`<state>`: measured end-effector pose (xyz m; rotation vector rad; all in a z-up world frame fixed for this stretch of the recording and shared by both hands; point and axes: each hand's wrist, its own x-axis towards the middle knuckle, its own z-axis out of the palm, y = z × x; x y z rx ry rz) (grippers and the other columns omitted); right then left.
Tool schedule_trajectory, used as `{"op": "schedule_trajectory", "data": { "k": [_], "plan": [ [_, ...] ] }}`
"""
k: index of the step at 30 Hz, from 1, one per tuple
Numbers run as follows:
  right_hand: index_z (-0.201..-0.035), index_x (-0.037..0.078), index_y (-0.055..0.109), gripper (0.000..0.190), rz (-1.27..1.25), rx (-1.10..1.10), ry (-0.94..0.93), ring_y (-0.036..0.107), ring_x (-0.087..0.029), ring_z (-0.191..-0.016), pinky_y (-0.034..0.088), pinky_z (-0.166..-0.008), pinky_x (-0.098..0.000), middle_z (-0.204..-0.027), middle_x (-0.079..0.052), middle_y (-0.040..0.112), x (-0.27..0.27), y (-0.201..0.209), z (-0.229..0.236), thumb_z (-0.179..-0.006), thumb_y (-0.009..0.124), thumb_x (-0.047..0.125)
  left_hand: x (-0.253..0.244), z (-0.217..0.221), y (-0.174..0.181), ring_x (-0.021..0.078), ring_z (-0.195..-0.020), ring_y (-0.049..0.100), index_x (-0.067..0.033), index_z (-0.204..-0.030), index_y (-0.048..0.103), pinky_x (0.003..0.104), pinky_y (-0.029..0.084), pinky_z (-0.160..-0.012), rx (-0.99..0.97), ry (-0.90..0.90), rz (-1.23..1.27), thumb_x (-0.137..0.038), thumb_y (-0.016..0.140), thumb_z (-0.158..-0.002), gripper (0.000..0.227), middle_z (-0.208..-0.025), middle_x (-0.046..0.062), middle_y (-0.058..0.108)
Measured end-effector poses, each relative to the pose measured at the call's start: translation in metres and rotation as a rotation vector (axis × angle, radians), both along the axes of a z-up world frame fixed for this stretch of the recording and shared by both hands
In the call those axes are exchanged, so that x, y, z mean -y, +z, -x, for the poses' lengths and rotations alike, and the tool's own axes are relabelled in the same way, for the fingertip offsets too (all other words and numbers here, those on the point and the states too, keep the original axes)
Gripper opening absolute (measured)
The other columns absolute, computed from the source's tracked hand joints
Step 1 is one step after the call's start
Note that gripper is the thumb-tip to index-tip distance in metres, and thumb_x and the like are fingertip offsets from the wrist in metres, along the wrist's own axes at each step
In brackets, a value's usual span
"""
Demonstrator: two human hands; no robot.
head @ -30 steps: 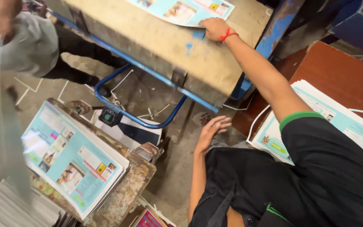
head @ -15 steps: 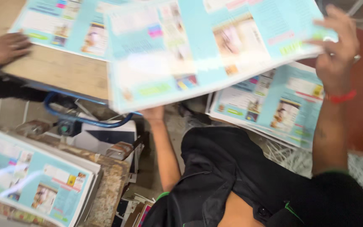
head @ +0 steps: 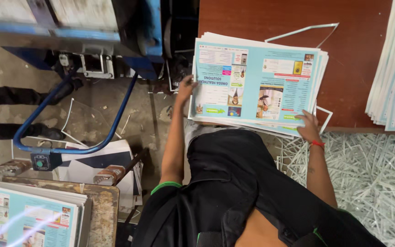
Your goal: The person repeatedly picks up stacks of printed papers from a table and places them into a machine. The person then retrieves the processed papers and stacks them on a separate surface. The task involves continuous handling of paper stacks in a repetitive loop.
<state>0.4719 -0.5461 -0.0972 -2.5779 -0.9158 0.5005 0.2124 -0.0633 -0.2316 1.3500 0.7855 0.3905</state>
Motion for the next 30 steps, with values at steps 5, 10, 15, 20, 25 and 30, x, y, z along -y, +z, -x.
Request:
{"op": "schedule_trajectory", "data": {
  "k": [5, 10, 15, 20, 25, 30],
  "plan": [
    [-0.143, 0.008, 0.053, 0.044, -0.142, 0.030, -0.466, 0.044, -0.040, -0.144, 0.034, -0.123, -0.0450, -0.153, -0.022, 0.050, 0.002, -0.031, -0.011, -0.102, 0.061, 0.023, -0.013, 0.023, 0.008, 0.0302, -0.136, 0.055, 0.0004, -0.146, 0.048, 0.041, 0.044, -0.114, -0.242, 0.294, -0.096, -0.041, 0.068, -0.102, 0.065, -0.148, 0.022, 0.055],
    [-0.150, -0.016, 0.029, 0.087, -0.015, -0.042, -0.502, 0.028, -0.057, -0.136, 0.023, -0.109, -0.0578, -0.145, -0.045, 0.034, -0.029, -0.029, -0.001, -0.102, 0.069, 0.045, 0.046, -0.036, 0.005, 0.0373, -0.146, 0.028, 0.0169, -0.152, 0.012, 0.039, 0.026, -0.121, -0.526, -0.230, -0.289, -0.055, 0.087, -0.072, 0.131, -0.156, 0.033, 0.028],
    [-0.151, -0.007, 0.041, 0.083, 0.093, -0.161, -0.518, 0.042, -0.051, -0.141, 0.034, -0.118, -0.0538, -0.151, -0.037, 0.043, -0.028, -0.014, -0.021, -0.097, 0.069, 0.050, 0.013, 0.000, 0.009, 0.0350, -0.146, 0.037, 0.0076, -0.157, 0.023, 0.041, 0.030, -0.120, -0.259, -0.101, 0.122, -0.051, 0.074, -0.088, 0.104, -0.157, 0.027, 0.037],
    [-0.144, -0.005, 0.051, 0.067, 0.033, 0.257, -0.434, 0.042, -0.051, -0.137, 0.034, -0.114, -0.0563, -0.145, -0.032, 0.048, -0.125, 0.021, -0.001, -0.088, 0.074, 0.022, -0.012, 0.087, 0.017, 0.0316, -0.110, 0.068, -0.0066, -0.144, 0.056, 0.038, 0.055, -0.082, -0.292, 0.054, 0.352, -0.047, 0.060, -0.097, 0.062, -0.125, 0.016, 0.070],
    [-0.136, 0.000, 0.057, 0.046, -0.426, 0.278, 0.101, 0.049, -0.042, -0.140, 0.039, -0.122, -0.0515, -0.143, -0.022, 0.054, -0.314, 0.063, -0.003, -0.093, 0.072, 0.004, -0.020, 0.187, 0.024, 0.0203, -0.077, 0.056, -0.0120, -0.135, 0.066, 0.037, 0.043, -0.063, -0.193, 0.239, 0.523, -0.038, 0.055, -0.105, 0.041, -0.103, 0.011, 0.071],
    [-0.135, -0.003, 0.061, 0.034, -0.781, 0.342, 0.527, 0.056, -0.036, -0.132, 0.045, -0.119, -0.0459, -0.136, -0.018, 0.061, -0.576, 0.124, -0.002, -0.103, 0.072, -0.004, -0.008, 0.255, 0.033, 0.0124, -0.094, 0.070, -0.0125, -0.133, 0.067, 0.029, 0.053, -0.077, -0.173, 0.395, 0.584, -0.038, 0.053, -0.101, 0.043, -0.114, 0.002, 0.075]
  ]
}}
